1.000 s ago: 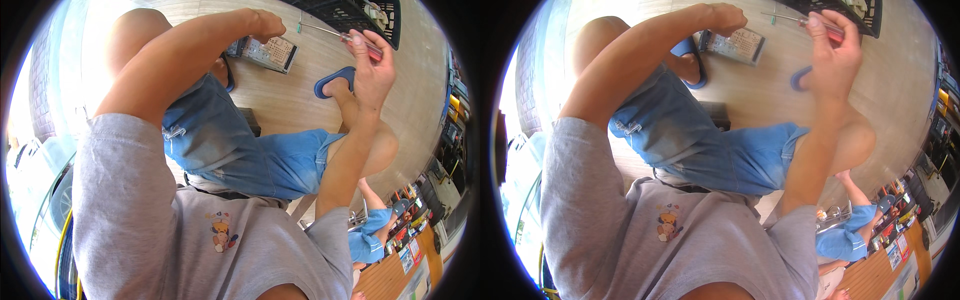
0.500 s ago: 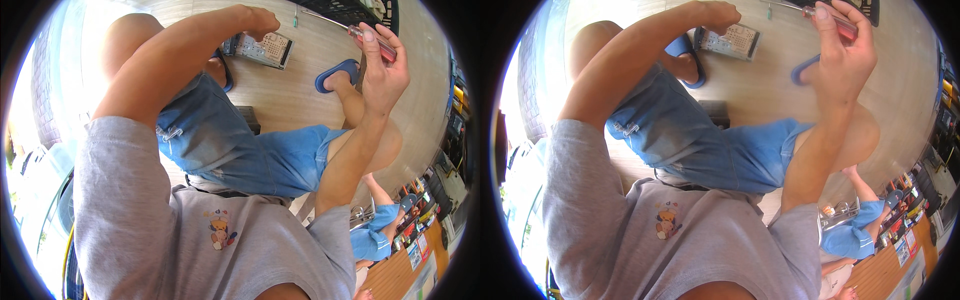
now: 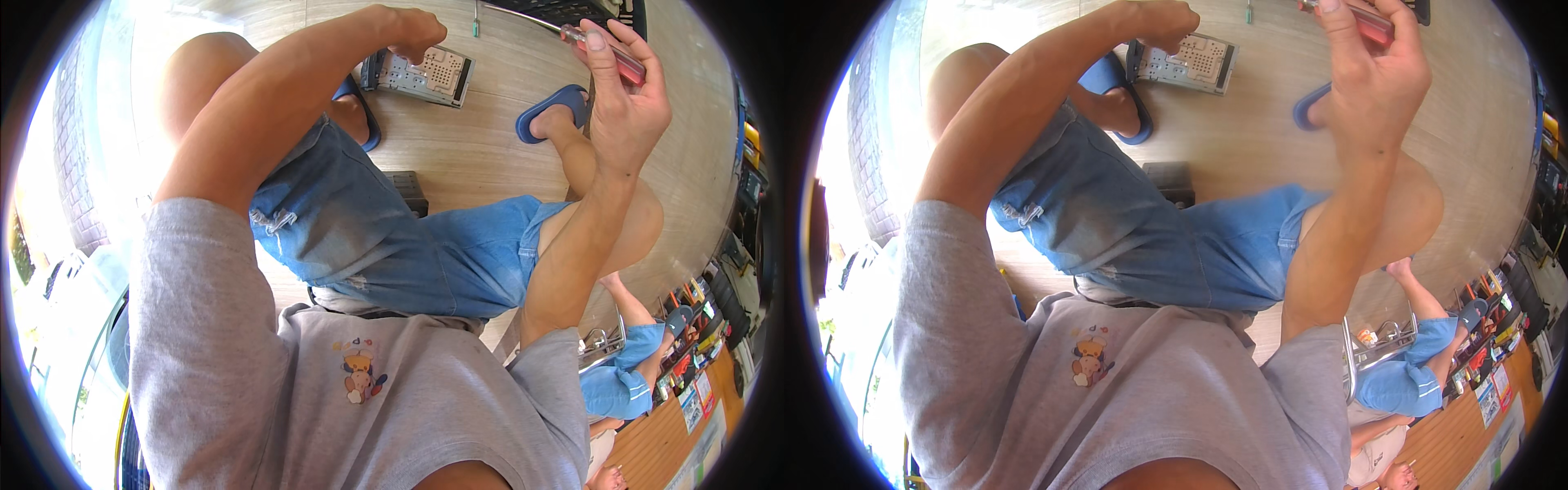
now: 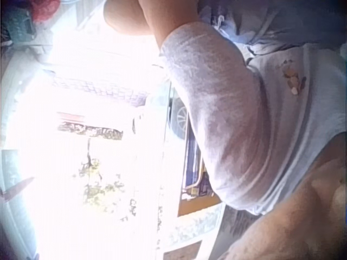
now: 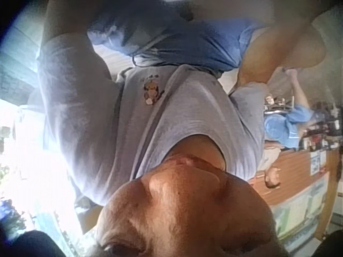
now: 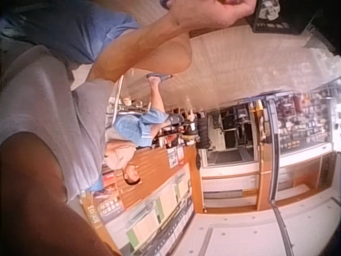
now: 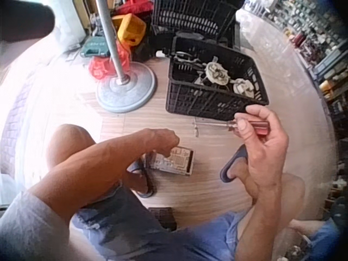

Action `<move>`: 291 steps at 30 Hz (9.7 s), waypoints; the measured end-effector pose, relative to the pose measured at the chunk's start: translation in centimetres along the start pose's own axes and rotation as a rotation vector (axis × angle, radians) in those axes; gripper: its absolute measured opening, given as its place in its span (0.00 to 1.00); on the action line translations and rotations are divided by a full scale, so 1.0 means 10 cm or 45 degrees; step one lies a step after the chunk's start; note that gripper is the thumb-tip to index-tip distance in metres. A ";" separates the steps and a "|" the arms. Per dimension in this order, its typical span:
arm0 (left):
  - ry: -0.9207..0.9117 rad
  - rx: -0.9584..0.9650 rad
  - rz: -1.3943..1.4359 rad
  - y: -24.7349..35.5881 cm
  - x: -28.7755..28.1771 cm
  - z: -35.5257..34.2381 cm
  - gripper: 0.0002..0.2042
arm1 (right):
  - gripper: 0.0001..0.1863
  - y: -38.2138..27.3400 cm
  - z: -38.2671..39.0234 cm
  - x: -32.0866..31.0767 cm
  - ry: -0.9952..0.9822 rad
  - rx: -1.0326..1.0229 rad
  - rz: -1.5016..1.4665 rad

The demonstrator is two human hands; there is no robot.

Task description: The person handles a small component, uses a screwdriver to remove screws from a metal electronic casing, and disassembles the unit by hand.

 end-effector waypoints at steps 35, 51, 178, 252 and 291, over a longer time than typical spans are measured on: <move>0.137 -0.064 -0.055 -0.58 0.04 0.02 0.10 | 0.12 0.62 0.45 0.86 -0.521 0.099 0.319; 0.092 -0.193 0.042 -0.59 0.02 -0.07 0.10 | 0.13 0.61 0.42 0.95 -0.563 0.105 0.410; 0.895 0.430 2.387 0.07 -1.22 1.04 0.09 | 0.08 -0.19 -0.04 -0.35 0.139 0.104 0.000; 1.360 0.640 2.385 0.42 -2.30 1.64 0.47 | 0.11 -0.99 -0.39 -0.44 0.229 -0.792 -0.095; 1.477 0.640 1.782 0.67 -2.18 1.47 0.46 | 0.18 -0.65 -0.52 -0.27 0.130 -0.128 -0.913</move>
Point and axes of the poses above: each hand's wrist, its own z-axis away from the middle knuckle, its own x-axis out of the palm, y = z × x, the point moved 6 cm from there along -z, towards the middle knuckle, and after that the axes turned 1 degree about -y, right-handed, at the moved point
